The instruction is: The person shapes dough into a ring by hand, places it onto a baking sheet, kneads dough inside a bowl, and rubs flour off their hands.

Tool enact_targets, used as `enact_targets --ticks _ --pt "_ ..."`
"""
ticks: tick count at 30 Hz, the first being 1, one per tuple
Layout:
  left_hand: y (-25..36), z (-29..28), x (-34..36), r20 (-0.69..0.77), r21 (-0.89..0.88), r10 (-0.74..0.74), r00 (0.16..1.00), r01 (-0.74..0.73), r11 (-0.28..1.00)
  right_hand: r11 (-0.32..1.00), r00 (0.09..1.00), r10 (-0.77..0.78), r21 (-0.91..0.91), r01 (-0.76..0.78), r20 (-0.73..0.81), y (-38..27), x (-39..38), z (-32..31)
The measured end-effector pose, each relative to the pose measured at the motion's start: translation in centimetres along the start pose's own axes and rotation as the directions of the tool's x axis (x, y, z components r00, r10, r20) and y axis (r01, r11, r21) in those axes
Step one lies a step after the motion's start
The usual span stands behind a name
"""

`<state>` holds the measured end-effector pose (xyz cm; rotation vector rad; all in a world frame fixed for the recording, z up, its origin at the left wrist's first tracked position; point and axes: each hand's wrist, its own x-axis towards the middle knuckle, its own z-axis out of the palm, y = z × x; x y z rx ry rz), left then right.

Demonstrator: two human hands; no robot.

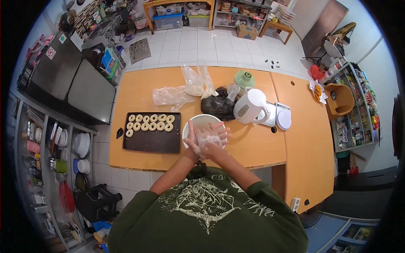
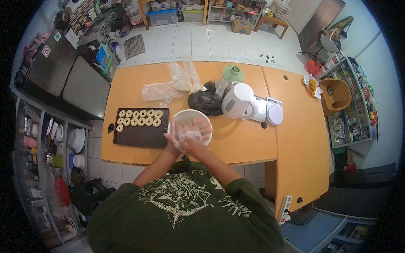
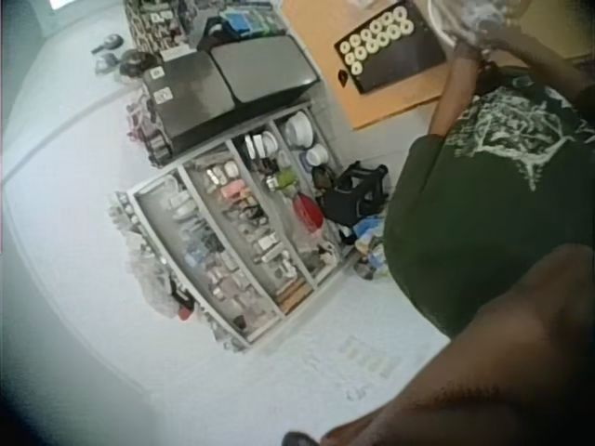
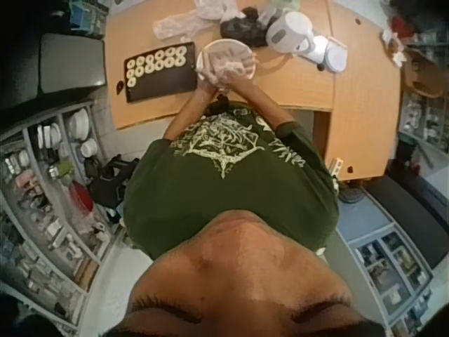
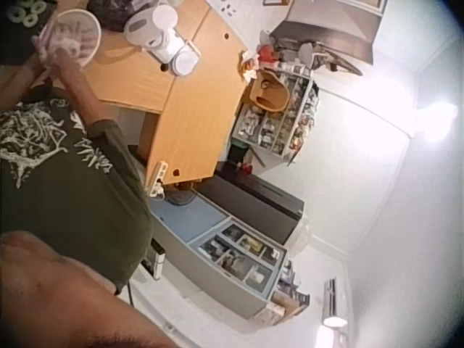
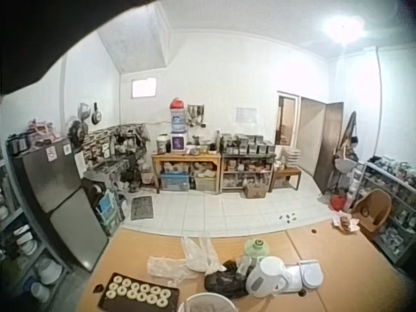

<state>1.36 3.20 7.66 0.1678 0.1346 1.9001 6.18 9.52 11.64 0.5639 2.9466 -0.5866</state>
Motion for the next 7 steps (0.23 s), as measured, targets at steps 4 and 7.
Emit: enact_targets --ticks 4,7 --pt "2.8 -2.1 -1.2 -0.078 0.075 0.098 0.992 -0.092 0.993 0.825 0.815 -0.540 0.063 0.562 -0.210 3.0 1.2 2.7" --pt "0.2 -0.1 -1.5 -0.357 0.163 0.149 0.922 -0.095 0.982 0.908 0.905 -0.416 0.021 0.420 -0.088 3.2 2.3 2.0"
